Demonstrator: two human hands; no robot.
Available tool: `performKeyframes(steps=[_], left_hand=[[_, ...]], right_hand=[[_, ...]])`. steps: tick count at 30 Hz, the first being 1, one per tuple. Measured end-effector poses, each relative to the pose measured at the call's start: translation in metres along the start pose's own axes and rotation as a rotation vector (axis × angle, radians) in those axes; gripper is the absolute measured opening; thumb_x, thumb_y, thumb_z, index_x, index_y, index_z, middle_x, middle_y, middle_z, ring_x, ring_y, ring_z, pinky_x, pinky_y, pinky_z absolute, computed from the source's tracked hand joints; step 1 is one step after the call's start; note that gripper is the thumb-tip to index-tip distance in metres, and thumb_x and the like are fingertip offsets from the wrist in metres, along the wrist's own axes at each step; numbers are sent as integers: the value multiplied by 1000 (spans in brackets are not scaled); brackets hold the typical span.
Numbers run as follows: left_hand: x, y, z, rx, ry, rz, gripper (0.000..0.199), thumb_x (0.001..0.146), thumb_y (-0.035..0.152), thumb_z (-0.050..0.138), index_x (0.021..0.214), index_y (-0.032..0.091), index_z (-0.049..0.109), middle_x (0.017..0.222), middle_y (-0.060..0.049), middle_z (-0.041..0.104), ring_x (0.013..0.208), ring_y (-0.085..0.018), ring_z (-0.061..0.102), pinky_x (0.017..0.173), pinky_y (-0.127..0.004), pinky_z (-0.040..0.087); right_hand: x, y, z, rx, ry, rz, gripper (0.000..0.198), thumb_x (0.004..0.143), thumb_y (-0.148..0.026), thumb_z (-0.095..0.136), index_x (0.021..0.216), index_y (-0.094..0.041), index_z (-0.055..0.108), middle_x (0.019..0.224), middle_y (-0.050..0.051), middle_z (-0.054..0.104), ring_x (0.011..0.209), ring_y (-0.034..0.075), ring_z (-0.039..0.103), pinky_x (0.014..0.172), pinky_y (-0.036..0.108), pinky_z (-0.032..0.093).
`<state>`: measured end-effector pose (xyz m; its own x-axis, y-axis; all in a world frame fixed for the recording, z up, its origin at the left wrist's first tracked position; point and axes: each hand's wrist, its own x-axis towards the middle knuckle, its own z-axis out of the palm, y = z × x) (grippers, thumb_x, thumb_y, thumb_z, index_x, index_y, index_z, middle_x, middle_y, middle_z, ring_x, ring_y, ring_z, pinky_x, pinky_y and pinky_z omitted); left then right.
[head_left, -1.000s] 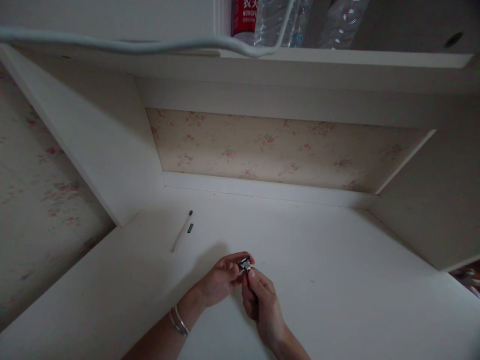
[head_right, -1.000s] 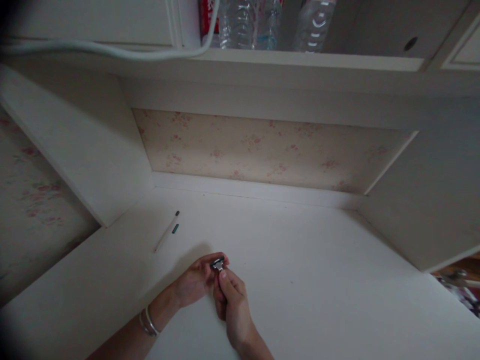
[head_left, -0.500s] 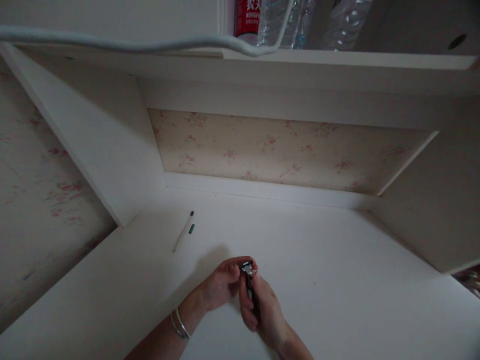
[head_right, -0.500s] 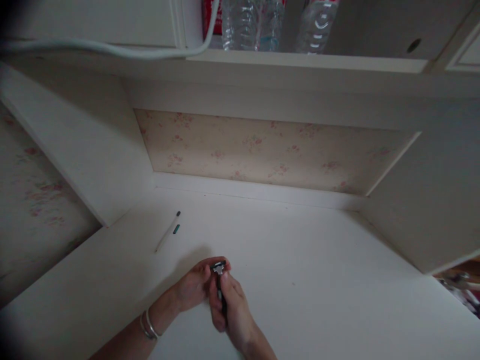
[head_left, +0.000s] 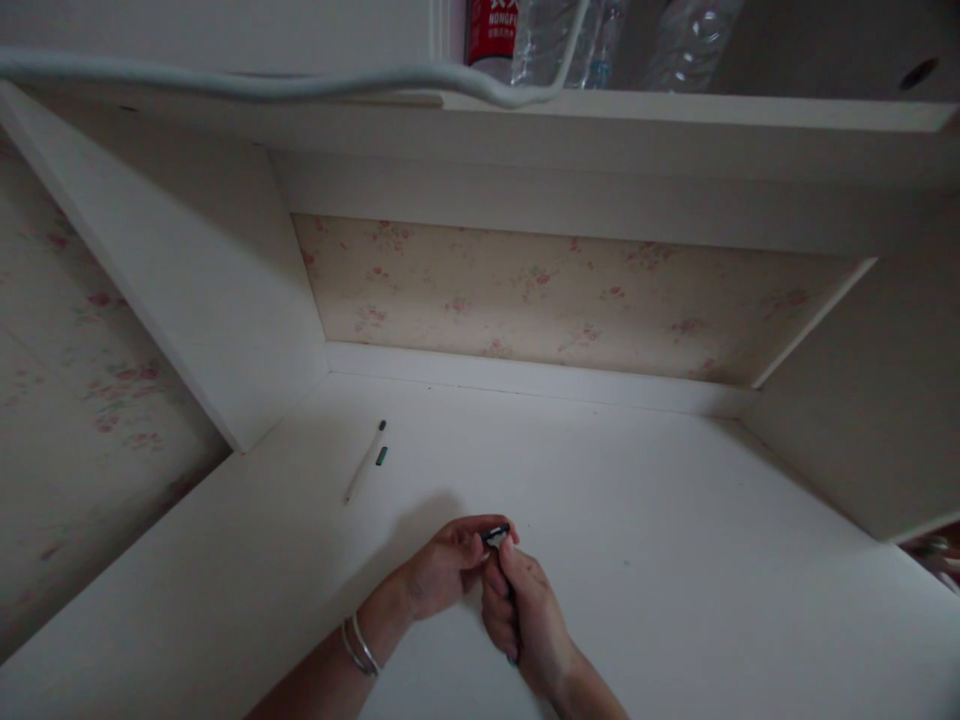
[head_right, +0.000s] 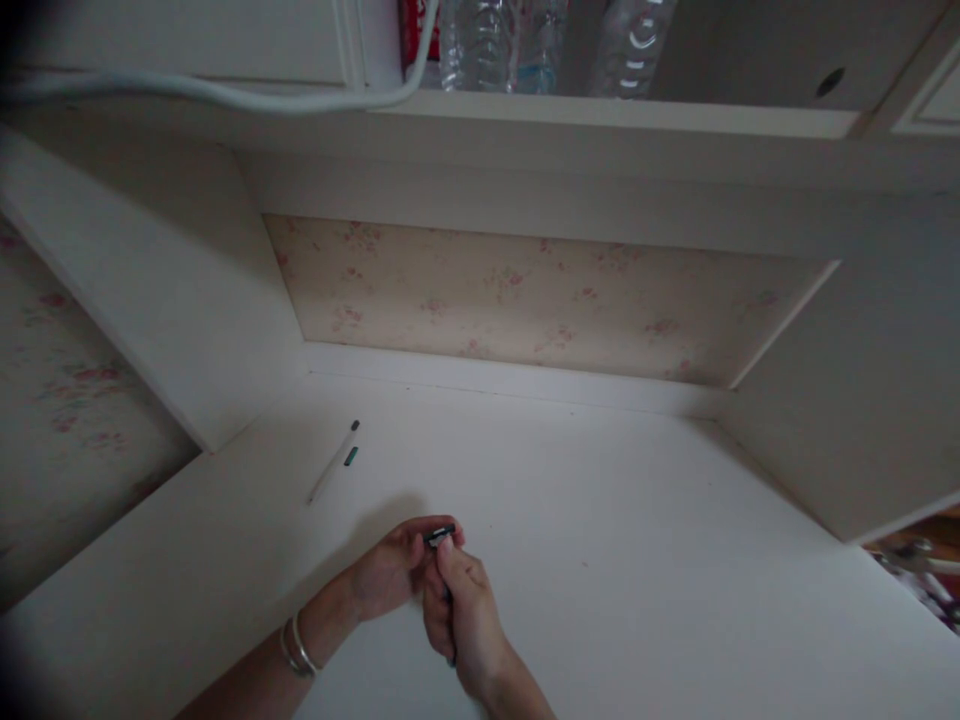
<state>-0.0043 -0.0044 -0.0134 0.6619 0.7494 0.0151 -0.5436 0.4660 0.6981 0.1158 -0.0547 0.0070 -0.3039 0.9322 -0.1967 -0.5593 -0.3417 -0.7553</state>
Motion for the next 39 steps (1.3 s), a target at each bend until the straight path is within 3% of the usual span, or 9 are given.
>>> performKeyframes(steps=[10, 21, 34, 39], left_hand=[[0, -2, -2, 18, -22, -6, 46, 67, 37, 77, 105, 13, 69, 98, -9, 67, 85, -17, 60, 74, -25, 42], [0, -2, -4, -84, 15, 21, 42, 72, 37, 73, 107, 16, 67, 106, -9, 65, 92, -17, 59, 79, -26, 43], [2, 3, -4, -110, 110, 92, 40, 72, 34, 74, 108, 16, 66, 107, -8, 61, 91, -16, 56, 78, -27, 44], [6, 4, -1, -53, 166, 123, 37, 72, 33, 74, 105, 17, 67, 98, -6, 62, 77, -12, 56, 72, -26, 44]], right_hand=[[-1, 7, -1, -90, 62, -69, 57, 74, -68, 57, 53, -20, 35, 35, -11, 28, 27, 1, 13, 27, 15, 8], [-1, 6, -1, -64, -43, -28, 57, 72, -70, 58, 55, -20, 37, 39, -11, 28, 31, 1, 12, 29, 16, 8], [1, 9, -13, -207, -60, -253, 43, 82, -56, 58, 67, -18, 45, 46, -10, 33, 36, 3, 19, 34, 17, 14], [0, 6, -11, -308, -30, -265, 37, 82, -51, 61, 73, -18, 46, 45, -11, 33, 36, 3, 20, 35, 17, 14]])
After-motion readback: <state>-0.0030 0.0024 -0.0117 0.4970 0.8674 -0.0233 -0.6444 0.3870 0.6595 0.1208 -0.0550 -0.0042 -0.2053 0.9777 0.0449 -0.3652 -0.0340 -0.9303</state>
